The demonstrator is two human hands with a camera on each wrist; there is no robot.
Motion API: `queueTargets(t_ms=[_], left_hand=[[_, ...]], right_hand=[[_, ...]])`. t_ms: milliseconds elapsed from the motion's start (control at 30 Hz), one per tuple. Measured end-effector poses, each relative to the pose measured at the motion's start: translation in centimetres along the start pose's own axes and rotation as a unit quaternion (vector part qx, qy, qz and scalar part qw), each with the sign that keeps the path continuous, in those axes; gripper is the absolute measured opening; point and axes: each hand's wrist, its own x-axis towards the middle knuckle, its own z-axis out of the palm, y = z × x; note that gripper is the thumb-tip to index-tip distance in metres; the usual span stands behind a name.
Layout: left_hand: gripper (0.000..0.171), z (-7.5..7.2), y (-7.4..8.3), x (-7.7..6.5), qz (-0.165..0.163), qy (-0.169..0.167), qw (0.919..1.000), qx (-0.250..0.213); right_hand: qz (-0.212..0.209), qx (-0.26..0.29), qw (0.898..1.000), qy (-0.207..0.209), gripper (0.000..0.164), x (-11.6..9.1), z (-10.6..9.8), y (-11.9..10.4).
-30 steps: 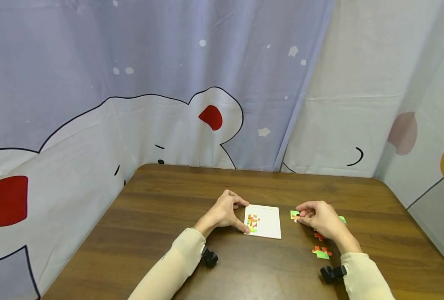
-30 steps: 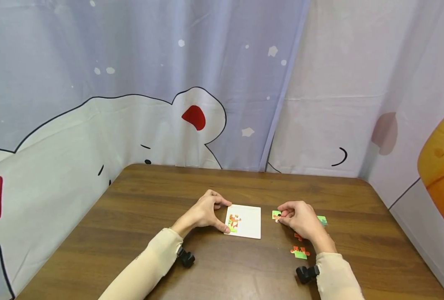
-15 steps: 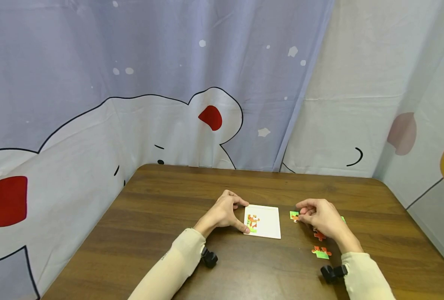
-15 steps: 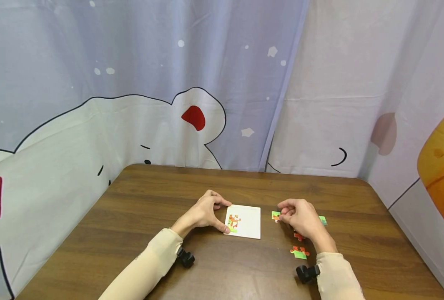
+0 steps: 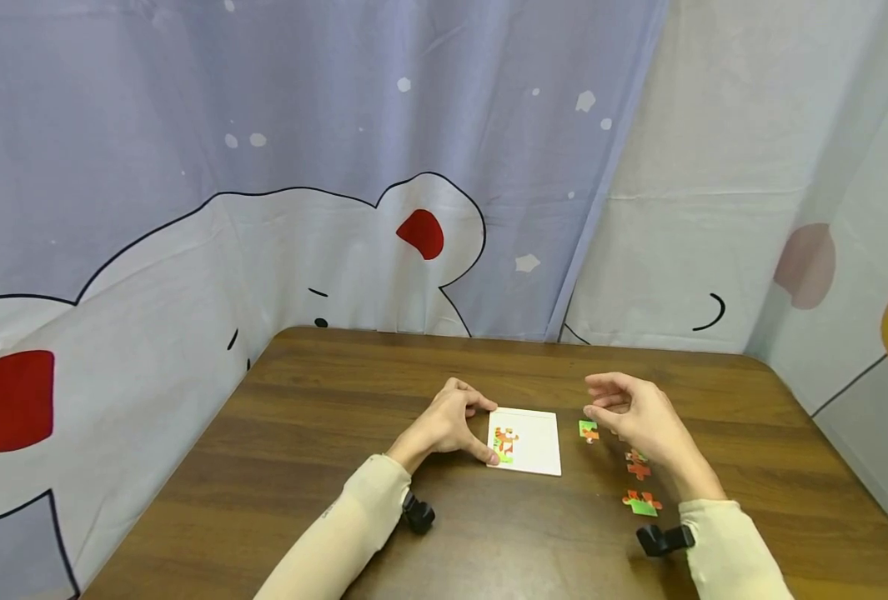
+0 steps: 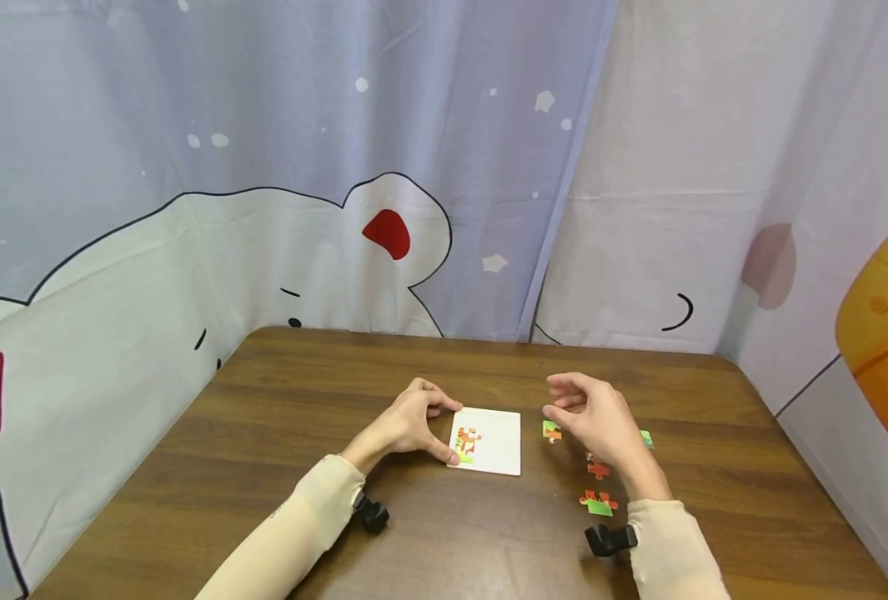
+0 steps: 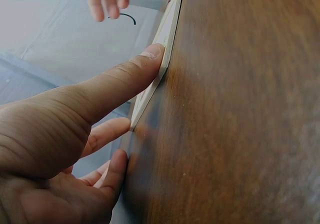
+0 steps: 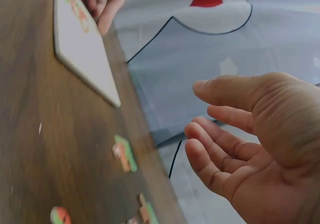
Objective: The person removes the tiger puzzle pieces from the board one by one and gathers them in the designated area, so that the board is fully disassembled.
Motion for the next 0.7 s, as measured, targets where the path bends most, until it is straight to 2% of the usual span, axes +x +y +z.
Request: queueTargets(t_ms=[300, 467, 700], left_hand=[[0.081, 0.3, -0.1, 0.0, 0.000, -0.001, 0.9999, -0.011], [0.081, 0.4, -0.2, 0.0, -0.003, -0.003, 0.9998, -0.017], [0.082, 0.2, -0.1, 0.1, 0.005, -0.001, 1.0000, -0.003]], right_hand=[[-0.029, 0.058, 0.998, -0.015, 0.049, 0.8, 1.6, -2.3], [-0.025, 0.067, 0.997, -0.033, 0.044, 1.4, 3.8, -2.9], [-0.010, 0.073, 0.994, -0.080, 0.039, 2.1, 7.2, -2.9]])
